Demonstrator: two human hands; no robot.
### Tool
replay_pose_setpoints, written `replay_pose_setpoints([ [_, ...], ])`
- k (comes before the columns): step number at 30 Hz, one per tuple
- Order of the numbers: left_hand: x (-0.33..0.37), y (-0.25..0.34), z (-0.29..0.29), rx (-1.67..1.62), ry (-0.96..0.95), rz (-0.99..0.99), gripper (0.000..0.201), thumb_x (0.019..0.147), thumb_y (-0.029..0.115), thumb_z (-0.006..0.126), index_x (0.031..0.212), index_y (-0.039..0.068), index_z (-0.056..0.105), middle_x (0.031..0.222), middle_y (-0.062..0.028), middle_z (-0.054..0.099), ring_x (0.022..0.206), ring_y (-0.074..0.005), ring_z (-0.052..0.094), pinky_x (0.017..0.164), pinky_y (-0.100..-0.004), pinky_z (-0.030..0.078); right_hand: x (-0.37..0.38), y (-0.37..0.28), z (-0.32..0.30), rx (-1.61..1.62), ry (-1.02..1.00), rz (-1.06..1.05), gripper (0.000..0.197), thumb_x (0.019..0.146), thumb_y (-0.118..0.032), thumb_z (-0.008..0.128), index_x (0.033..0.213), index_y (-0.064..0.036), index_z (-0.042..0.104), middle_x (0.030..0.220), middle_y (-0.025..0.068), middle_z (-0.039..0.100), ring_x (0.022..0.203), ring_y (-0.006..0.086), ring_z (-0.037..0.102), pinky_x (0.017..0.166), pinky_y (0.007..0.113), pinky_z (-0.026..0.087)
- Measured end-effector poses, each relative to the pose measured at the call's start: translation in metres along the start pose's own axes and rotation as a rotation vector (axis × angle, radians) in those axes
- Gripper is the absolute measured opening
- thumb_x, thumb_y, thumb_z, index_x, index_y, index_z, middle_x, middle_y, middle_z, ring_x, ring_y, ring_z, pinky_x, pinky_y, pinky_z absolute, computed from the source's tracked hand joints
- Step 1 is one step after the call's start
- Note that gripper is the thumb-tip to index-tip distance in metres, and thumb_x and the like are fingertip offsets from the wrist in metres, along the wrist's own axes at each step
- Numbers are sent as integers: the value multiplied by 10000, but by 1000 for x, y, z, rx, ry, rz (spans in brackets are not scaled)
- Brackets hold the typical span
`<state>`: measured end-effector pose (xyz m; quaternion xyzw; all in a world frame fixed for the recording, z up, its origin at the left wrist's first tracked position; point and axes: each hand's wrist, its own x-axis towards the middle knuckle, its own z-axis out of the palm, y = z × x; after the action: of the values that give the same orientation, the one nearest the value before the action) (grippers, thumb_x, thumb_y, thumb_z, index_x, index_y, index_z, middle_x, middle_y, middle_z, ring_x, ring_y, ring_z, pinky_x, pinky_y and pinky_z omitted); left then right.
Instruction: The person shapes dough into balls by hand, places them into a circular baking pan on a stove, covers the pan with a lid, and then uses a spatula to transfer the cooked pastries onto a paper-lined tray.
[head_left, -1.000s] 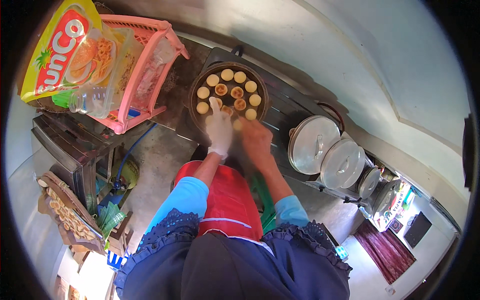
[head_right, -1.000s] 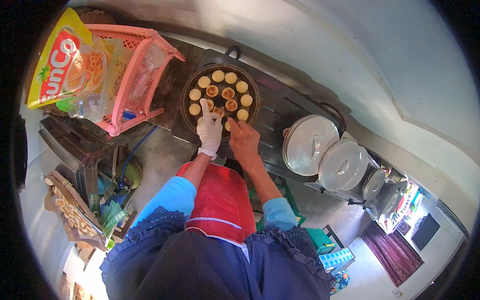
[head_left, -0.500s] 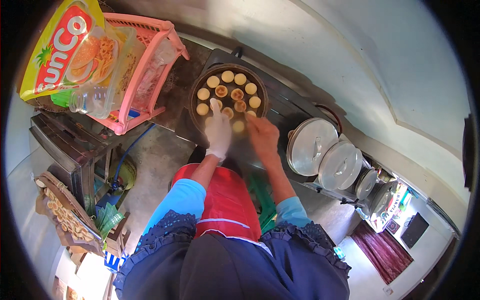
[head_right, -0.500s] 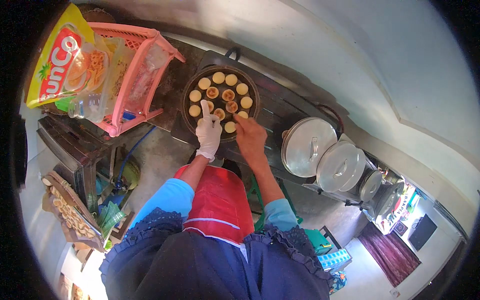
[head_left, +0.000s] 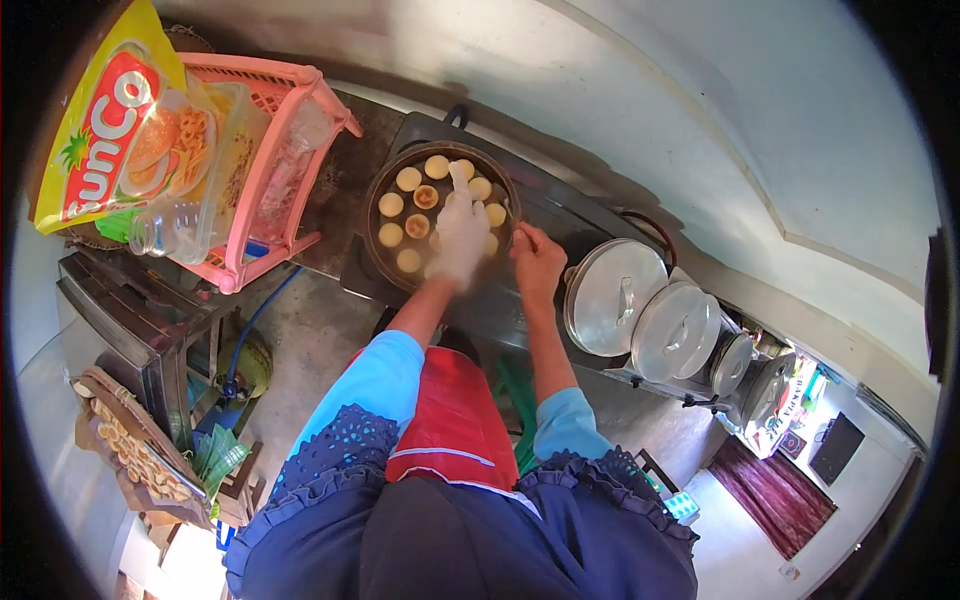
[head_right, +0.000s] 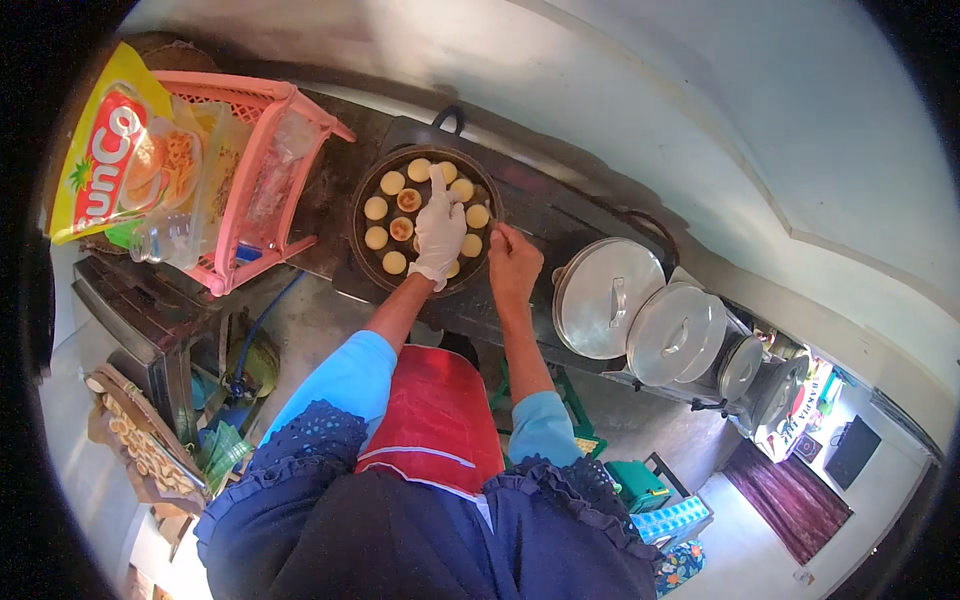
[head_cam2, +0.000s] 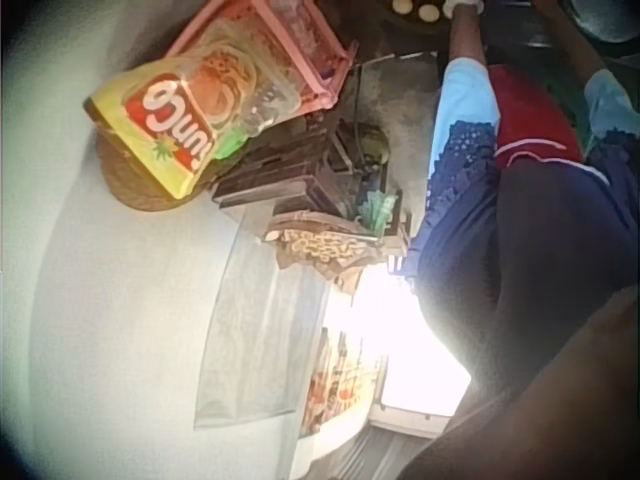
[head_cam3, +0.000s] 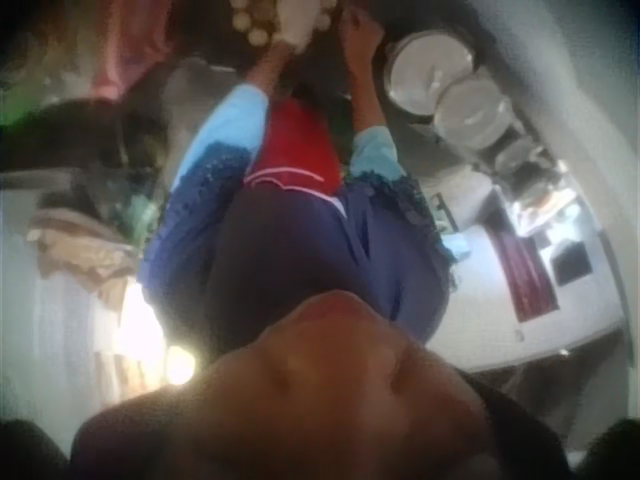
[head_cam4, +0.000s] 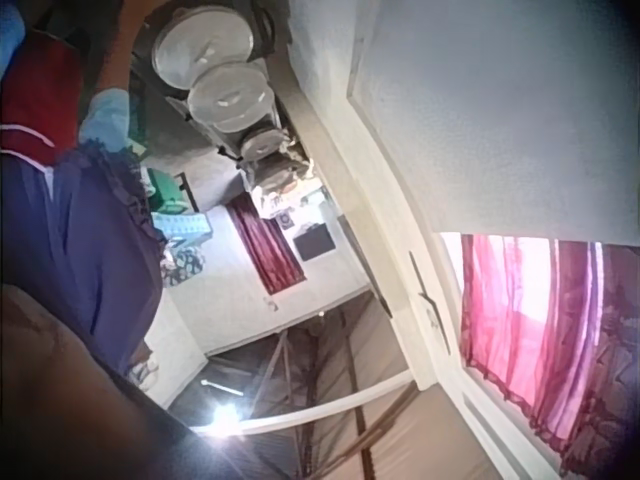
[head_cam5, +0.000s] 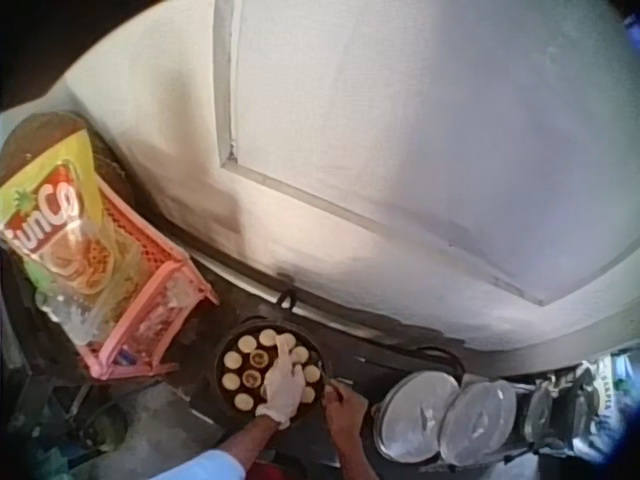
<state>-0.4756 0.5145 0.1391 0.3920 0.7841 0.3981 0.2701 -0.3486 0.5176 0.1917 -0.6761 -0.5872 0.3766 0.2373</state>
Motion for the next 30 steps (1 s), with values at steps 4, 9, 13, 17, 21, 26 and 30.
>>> replay_pose_setpoints([
  [4,0,6,-8,59,-211,-221,531,945,158,497,1440,19,361,1050,-188,677,947,-371,647,829,-450,501,-20,-29,-19,178,-53,94,253,874,-116,650,1080,19,706,802,99,711,660,118,637,647,299,514],
  [9,-2,2,-11,-109,91,-35,629,877,61,592,1456,7,355,942,-136,709,722,-281,673,655,-371,517,-7,-8,-15,61,-8,85,259,881,-128,636,1086,16,705,835,120,719,667,135,654,656,299,516],
  [13,6,2,-5,-12,56,-43,627,887,58,574,1464,0,335,960,-139,711,771,-292,686,690,-373,522,6,9,0,-54,7,-118,264,887,-132,623,1087,19,702,795,140,712,674,151,671,658,301,514],
  [17,9,-6,3,27,18,-88,639,883,60,561,1472,4,319,964,-158,711,834,-301,697,717,-379,526,-3,-7,-9,96,-89,93,254,891,-111,625,1093,23,701,750,106,700,659,128,649,643,283,503],
  [21,9,-13,-6,-56,70,19,621,886,65,565,1462,9,339,982,-167,710,844,-291,698,727,-370,529,-16,-25,-26,219,-96,177,245,895,-96,640,1096,29,702,738,44,675,643,92,601,616,252,477],
  [26,7,0,-21,-112,144,-102,399,898,79,581,1291,15,558,947,-129,712,789,-255,692,711,-341,526,-11,-12,-15,182,-49,164,254,902,-106,642,1116,19,696,741,31,663,636,77,578,615,248,474],
  [30,11,-22,-26,-64,148,-111,391,903,82,587,1286,9,559,952,-137,711,789,-244,690,721,-330,524,-16,-10,4,-34,-54,-175,214,903,-89,626,1084,-3,701,813,113,709,697,162,669,645,291,514],
])
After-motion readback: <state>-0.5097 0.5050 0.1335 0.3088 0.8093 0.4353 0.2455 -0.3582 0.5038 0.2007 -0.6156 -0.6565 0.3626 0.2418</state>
